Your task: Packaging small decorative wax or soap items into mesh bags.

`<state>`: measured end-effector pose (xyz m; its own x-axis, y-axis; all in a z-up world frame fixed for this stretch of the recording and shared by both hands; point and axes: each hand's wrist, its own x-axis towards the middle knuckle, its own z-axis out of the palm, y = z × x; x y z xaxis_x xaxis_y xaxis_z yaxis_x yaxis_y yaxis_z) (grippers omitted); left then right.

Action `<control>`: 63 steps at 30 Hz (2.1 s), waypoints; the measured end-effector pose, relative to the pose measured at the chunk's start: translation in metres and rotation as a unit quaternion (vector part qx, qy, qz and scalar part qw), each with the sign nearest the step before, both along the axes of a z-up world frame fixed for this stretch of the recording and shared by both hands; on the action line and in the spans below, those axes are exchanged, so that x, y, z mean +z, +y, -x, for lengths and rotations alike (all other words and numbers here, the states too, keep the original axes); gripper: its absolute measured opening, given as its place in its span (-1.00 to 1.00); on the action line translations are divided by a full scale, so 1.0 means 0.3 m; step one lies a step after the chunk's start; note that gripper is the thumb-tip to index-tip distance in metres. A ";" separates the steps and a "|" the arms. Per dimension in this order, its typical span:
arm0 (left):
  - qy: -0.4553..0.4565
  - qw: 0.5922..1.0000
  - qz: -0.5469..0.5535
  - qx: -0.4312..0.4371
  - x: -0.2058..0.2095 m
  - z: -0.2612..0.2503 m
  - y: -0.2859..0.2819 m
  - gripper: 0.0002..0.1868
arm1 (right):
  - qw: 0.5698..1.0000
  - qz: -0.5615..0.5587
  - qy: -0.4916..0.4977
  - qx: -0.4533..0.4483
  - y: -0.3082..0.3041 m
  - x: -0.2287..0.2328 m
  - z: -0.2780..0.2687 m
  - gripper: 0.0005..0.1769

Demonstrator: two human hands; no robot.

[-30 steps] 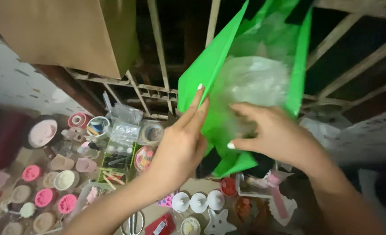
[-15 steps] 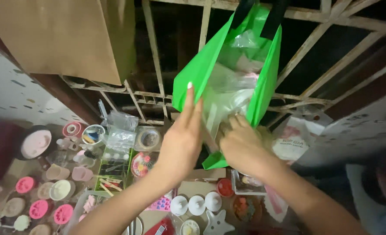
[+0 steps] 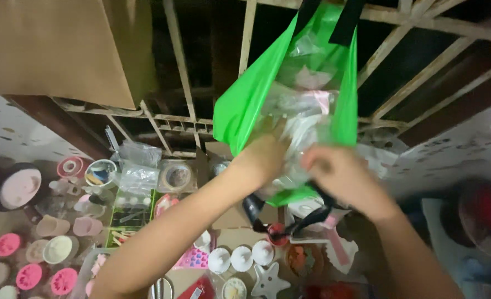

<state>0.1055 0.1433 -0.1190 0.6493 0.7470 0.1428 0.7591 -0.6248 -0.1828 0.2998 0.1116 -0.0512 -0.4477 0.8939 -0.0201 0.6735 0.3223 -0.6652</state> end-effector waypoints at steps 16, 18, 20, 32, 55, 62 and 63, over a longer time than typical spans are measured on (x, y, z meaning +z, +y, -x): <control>0.139 0.990 0.031 -0.011 -0.059 -0.051 -0.112 -0.80 | 0.900 -0.432 -0.016 -0.056 0.154 0.008 0.158 -0.46; 0.090 0.994 0.048 -0.044 -0.112 -0.050 -0.096 -0.84 | 0.942 -0.277 -0.127 -0.142 0.236 0.010 0.193 -0.47; 0.093 0.993 0.056 -0.037 -0.084 -0.036 -0.083 -0.82 | 0.913 -0.333 -0.206 -0.116 0.263 -0.005 0.190 -0.63; -0.135 0.987 0.084 0.022 0.004 0.085 -0.001 -0.78 | 0.856 -0.445 0.205 -0.166 0.103 0.069 0.117 -0.91; -0.743 0.621 0.248 -0.031 0.334 0.108 -0.347 -0.45 | 0.833 -0.244 0.478 -0.135 -0.136 0.153 0.089 -0.86; -0.792 0.529 0.298 -0.063 0.286 0.207 -0.375 -0.67 | 0.858 -0.130 0.497 -0.004 -0.204 0.179 0.057 -0.58; -0.784 0.537 0.305 -0.066 0.287 0.211 -0.382 -0.68 | 0.873 -0.149 0.463 0.032 -0.189 0.153 0.036 -0.54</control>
<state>0.0422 0.0287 -0.0330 0.1409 0.9275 0.3462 -0.3760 -0.2734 0.8854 0.2891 0.0548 -0.0052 -0.1987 0.7699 0.6064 -0.1341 0.5915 -0.7951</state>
